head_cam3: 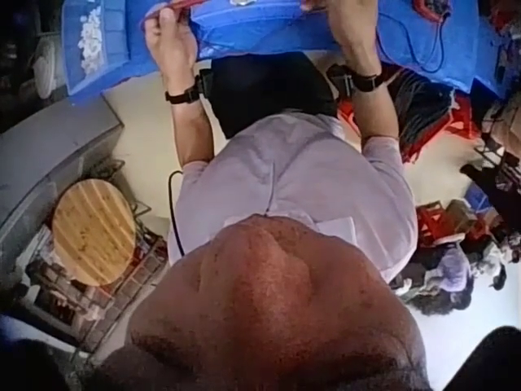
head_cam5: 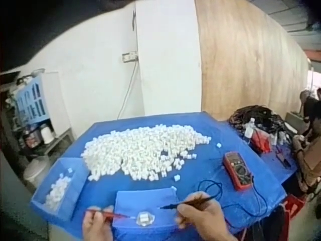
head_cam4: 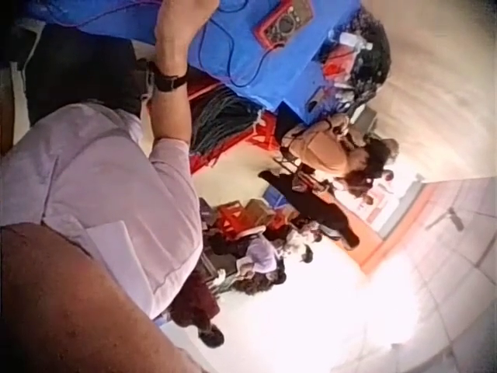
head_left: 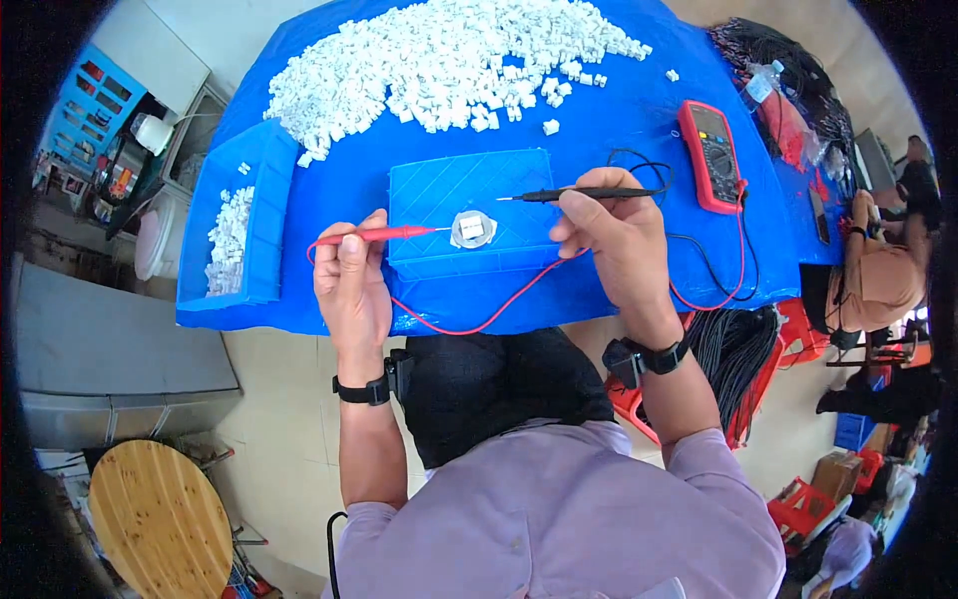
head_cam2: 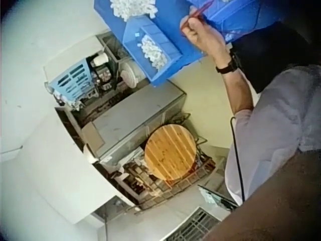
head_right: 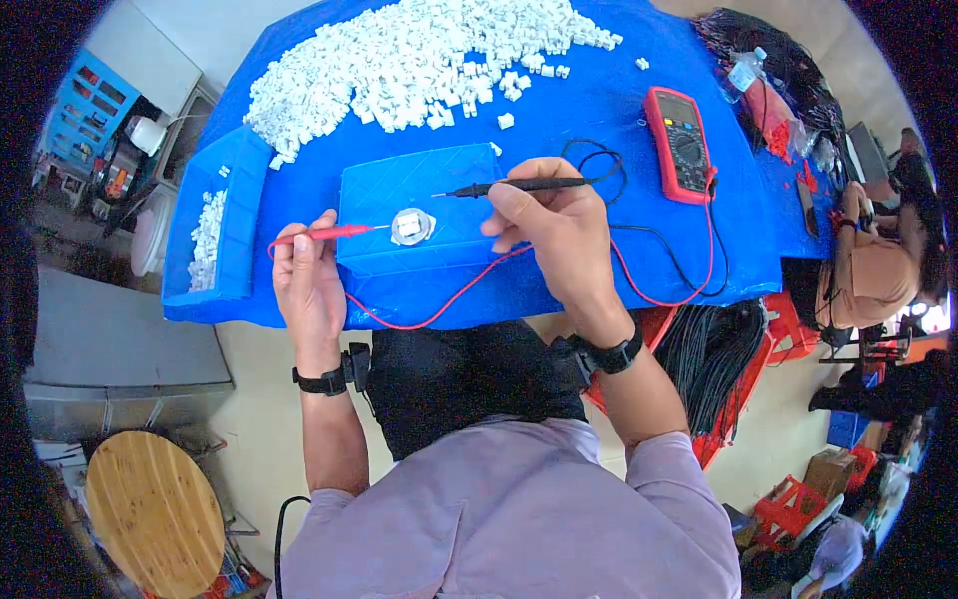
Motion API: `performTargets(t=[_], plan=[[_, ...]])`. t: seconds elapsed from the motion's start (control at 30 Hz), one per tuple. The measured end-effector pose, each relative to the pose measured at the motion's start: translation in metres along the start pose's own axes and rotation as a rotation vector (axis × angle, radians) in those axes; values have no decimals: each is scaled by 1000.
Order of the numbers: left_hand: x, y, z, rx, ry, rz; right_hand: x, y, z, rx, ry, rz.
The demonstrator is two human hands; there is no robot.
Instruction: The person tests white components by placing them one at a time onto a blue box, touching them with multimeter probes, and then moving them into a blue bin.
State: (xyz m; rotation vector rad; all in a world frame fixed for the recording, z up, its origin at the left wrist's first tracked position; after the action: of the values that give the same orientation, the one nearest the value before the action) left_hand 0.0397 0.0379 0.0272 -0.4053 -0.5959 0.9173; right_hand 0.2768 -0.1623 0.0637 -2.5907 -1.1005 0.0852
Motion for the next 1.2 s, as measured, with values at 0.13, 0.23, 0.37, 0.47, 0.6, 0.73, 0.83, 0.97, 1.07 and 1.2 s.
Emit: performTargets(t=[0.13, 0.23, 0.37, 0.47, 0.6, 0.73, 0.83, 0.97, 1.07, 1.2], plan=[[0, 1, -3, -3, 9, -13, -1, 1, 7, 81, -88, 8], [1, -1, -2, 25, -8, -26, -3, -1, 6, 14, -72, -2], [2, -2, -3, 38, -5, -22, -6, -3, 9, -31, -60, -20], [2, -1, -4, 48, -4, -14, -6, -5, 11, -40, -53, -25], [2, -4, -4, 64, -6, -5, -6, -6, 11, -46, -44, -15], [2, -6, -3, 81, -8, 1, -7, -7, 12, -47, -44, -19], [1, -6, -3, 91, -13, 0, -8, -5, 12, -59, -48, -33], [1, -6, -3, 99, -20, -7, -9, -5, 11, -98, -36, -46], [1, -6, -4, 103, -21, -10, -10, -6, 8, -146, -16, -46], [0, -4, -3, 97, -20, -13, -13, -6, 11, -72, -13, -7]])
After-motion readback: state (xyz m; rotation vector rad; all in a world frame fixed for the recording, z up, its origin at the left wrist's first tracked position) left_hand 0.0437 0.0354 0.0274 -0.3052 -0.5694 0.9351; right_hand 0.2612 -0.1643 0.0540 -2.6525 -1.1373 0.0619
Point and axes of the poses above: each hand's wrist, its own x-axis towards the middle knuckle, its own y-axis out of the back of the hand, z = x × y, the point moved 7 cm from there along x, towards the middle knuckle, and after that the axes turned 1 degree about -x, right-handed, at the moved point
